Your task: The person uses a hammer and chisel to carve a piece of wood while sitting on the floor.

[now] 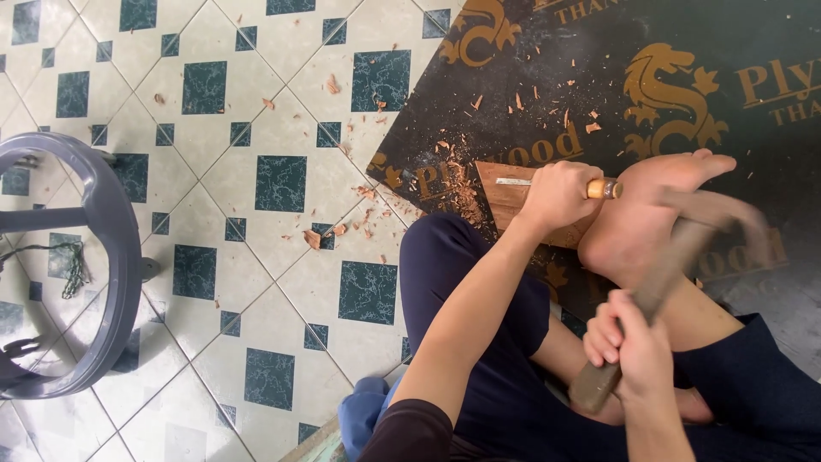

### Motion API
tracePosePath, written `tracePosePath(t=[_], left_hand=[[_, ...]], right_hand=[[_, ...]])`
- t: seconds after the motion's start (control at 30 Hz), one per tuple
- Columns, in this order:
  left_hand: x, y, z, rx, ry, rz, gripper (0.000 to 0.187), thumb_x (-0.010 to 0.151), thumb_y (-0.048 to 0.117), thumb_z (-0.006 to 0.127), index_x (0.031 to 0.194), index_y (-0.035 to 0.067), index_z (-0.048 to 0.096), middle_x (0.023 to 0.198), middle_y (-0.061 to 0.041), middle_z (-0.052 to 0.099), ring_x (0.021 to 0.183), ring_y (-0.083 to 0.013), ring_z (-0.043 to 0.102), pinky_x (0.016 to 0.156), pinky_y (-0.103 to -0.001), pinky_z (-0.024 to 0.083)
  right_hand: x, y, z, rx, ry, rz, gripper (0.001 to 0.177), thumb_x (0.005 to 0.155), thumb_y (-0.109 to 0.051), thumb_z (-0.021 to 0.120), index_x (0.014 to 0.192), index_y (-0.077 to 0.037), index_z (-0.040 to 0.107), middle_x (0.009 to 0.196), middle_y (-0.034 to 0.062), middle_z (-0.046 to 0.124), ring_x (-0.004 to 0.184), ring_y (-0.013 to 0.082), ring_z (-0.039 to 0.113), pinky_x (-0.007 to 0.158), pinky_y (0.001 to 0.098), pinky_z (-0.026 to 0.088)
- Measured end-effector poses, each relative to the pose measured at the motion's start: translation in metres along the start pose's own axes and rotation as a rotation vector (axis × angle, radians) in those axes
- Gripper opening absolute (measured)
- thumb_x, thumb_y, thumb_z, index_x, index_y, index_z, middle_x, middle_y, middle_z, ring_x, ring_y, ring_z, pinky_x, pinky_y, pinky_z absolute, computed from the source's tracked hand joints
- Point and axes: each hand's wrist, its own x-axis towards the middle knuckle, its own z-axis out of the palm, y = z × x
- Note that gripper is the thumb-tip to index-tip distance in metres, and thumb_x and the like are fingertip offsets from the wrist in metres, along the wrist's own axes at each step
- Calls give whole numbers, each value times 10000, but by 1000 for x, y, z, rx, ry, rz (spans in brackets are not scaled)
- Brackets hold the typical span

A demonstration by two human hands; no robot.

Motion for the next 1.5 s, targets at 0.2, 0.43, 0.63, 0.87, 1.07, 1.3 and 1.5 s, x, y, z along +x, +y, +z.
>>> tracePosePath(t=[0.2,0.43,0.63,0.87,1.07,1.3,1.5], left_hand=[[1,-7,-4,5,-2,-9,71,661,162,705,652,120,649,623,-20,660,554,-275,600,551,-400,448],[0,-7,-2,13,-12,-2,72,663,167,713,665,120,658,635,-23,673,564,-278,616,554,-403,455],[-4,-7,-21,-66,128,23,58,645,112,674,692,113,640,636,-13,642,558,-266,568,573,-391,426],[-5,-7,-24,-83,119,15,54,649,143,685,654,107,645,612,-15,642,537,-257,554,555,-383,417],[-9,-12,-12,-16,16,50,137,700,266,741,678,150,672,647,6,677,593,-245,642,563,-389,452],[-7,0,12,-101,-44,118,84,675,113,671,749,142,700,694,16,672,611,-250,623,579,-375,461],[-3,-3,15,-72,-47,122,51,686,118,664,727,133,689,690,18,681,603,-252,628,571,-383,455]], right_hand=[[-1,-17,-3,-13,-51,15,178,1053,-160,494,877,-131,500,579,-46,380,415,47,322,354,223,275],[11,5,-5,173,-125,62,259,1057,-198,475,803,-156,496,553,-60,371,406,44,308,338,220,269],[11,-5,-10,85,-120,50,193,1030,-173,475,838,-177,489,601,-62,367,443,37,308,370,213,263],[3,-5,-1,213,-80,-161,224,995,-155,431,787,-222,480,571,-84,361,423,35,291,396,202,273],[9,10,0,59,-125,81,39,989,-108,479,987,-102,517,569,-38,380,397,48,313,332,215,259],[-5,-18,-27,148,-58,-153,168,1026,-147,430,888,-158,524,584,-67,390,426,28,327,385,193,292],[13,2,-32,122,-120,-22,95,1021,-138,463,1026,-139,557,583,-53,395,405,33,325,345,201,277]])
